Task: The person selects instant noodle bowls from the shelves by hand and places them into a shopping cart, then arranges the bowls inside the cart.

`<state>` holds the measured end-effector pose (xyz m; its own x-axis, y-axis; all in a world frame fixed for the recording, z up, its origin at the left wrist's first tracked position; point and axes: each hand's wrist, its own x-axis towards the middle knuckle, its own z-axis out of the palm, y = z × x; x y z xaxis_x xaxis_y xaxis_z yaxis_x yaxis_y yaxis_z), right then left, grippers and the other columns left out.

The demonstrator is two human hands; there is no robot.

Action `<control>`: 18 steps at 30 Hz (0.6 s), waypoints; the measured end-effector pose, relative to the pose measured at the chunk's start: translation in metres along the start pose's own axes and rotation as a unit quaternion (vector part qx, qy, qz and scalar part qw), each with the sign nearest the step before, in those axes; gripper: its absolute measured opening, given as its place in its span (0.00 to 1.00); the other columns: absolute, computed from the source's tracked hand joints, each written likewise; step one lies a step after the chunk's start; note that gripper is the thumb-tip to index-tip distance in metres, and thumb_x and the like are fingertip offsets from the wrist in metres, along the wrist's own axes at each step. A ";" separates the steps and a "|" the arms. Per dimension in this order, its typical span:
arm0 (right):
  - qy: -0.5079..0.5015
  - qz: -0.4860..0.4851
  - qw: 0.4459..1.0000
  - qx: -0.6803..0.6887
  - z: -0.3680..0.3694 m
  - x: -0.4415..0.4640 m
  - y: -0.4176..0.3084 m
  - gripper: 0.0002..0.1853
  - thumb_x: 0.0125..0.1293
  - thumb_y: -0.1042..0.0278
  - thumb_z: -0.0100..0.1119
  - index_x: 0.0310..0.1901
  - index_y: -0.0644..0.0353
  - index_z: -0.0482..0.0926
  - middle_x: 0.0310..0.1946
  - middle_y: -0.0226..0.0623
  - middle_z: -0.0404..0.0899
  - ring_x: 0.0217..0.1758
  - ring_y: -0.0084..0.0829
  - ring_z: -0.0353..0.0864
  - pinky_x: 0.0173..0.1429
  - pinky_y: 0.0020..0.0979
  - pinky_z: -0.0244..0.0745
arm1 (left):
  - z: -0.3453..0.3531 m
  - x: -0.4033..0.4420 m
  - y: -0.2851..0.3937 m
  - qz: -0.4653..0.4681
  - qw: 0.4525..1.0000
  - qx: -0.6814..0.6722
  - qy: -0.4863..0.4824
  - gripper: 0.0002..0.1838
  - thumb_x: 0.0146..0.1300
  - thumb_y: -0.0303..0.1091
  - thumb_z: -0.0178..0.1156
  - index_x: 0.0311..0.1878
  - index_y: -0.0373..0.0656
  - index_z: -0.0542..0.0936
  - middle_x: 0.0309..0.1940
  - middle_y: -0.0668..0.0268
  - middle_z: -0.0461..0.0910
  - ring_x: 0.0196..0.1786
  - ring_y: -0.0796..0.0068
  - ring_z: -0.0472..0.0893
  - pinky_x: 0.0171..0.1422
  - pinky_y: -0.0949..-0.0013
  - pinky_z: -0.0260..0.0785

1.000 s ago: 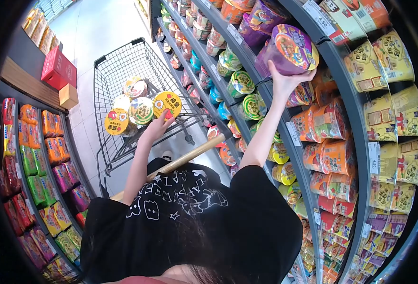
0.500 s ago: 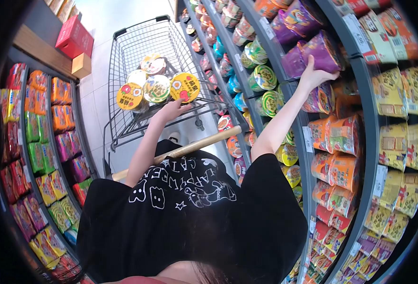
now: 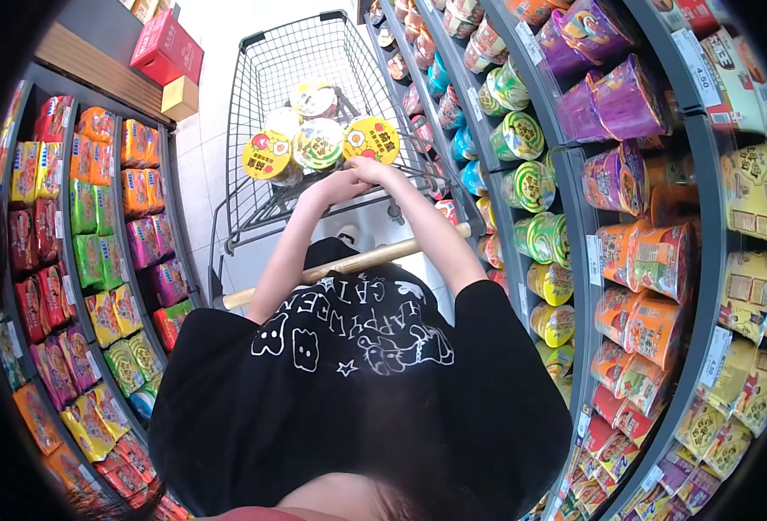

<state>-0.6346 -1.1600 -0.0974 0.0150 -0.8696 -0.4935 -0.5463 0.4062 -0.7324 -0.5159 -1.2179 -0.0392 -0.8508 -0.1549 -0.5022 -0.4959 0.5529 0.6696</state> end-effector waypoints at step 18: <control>-0.023 0.073 0.987 -0.140 0.002 -0.003 -0.007 0.28 0.53 0.55 0.53 0.53 0.63 0.65 0.47 0.51 0.71 0.51 0.43 0.70 0.54 0.35 0.65 | 0.003 0.051 -0.150 -0.355 0.849 -0.387 0.058 0.23 0.60 0.54 0.43 0.38 0.43 0.75 0.35 0.68 0.77 0.37 0.67 0.77 0.44 0.62 0.66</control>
<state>-0.6292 -1.1597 -0.0913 -0.0460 -0.7911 -0.6099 -0.7559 0.4267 -0.4965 -0.4846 -1.3068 -0.1669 -0.2781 -0.3295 -0.9023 -0.8186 -0.4102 0.4021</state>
